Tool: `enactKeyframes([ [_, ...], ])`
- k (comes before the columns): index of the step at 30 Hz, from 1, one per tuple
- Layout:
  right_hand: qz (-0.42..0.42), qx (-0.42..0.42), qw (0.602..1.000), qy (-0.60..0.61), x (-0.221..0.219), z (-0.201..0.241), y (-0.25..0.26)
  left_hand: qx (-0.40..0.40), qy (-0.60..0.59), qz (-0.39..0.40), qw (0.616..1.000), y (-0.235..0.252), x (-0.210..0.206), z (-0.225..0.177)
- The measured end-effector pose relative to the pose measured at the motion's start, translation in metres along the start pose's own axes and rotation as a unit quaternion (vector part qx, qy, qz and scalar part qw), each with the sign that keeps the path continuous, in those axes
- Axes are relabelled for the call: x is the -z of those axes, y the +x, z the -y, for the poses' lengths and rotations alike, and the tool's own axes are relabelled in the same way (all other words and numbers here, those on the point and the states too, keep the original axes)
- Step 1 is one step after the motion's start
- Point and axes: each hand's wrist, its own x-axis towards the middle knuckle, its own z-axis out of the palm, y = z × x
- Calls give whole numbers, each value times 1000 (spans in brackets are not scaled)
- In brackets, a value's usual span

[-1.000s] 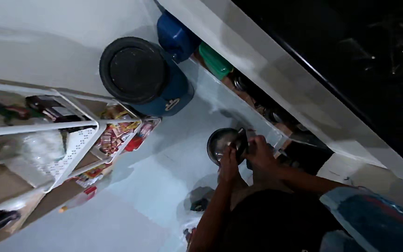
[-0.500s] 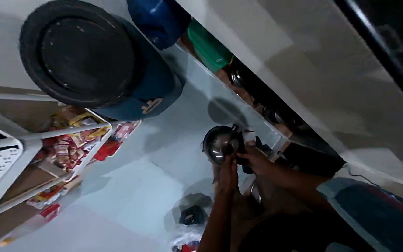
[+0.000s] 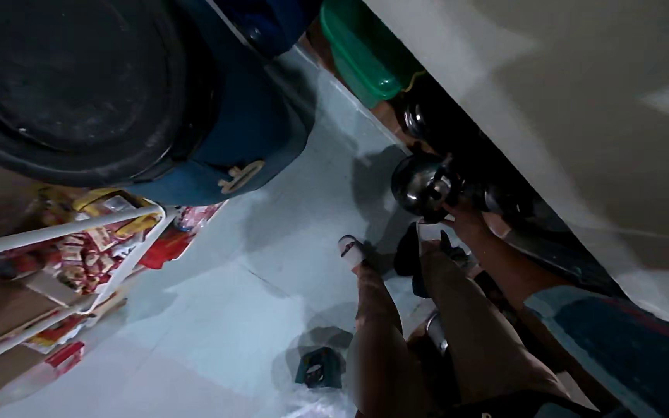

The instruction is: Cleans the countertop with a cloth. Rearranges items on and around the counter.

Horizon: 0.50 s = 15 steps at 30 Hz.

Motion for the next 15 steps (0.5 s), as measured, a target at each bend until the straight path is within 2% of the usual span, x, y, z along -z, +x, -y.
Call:
enactKeyframes([
  [4,-66,66,995,43,16,5,57,26,-12,-22,999,14,-5,1],
  [8,-118,112,985,53,27,32,86,34,2,-32,999,17,-4,-2],
  [11,-142,119,983,14,31,42,101,27,-19,-47,998,14,2,-5],
  [13,-122,115,986,-11,34,47,104,22,-19,-49,998,14,4,-6],
  [15,-99,60,993,-2,28,68,93,19,-18,-53,998,15,6,-7],
])
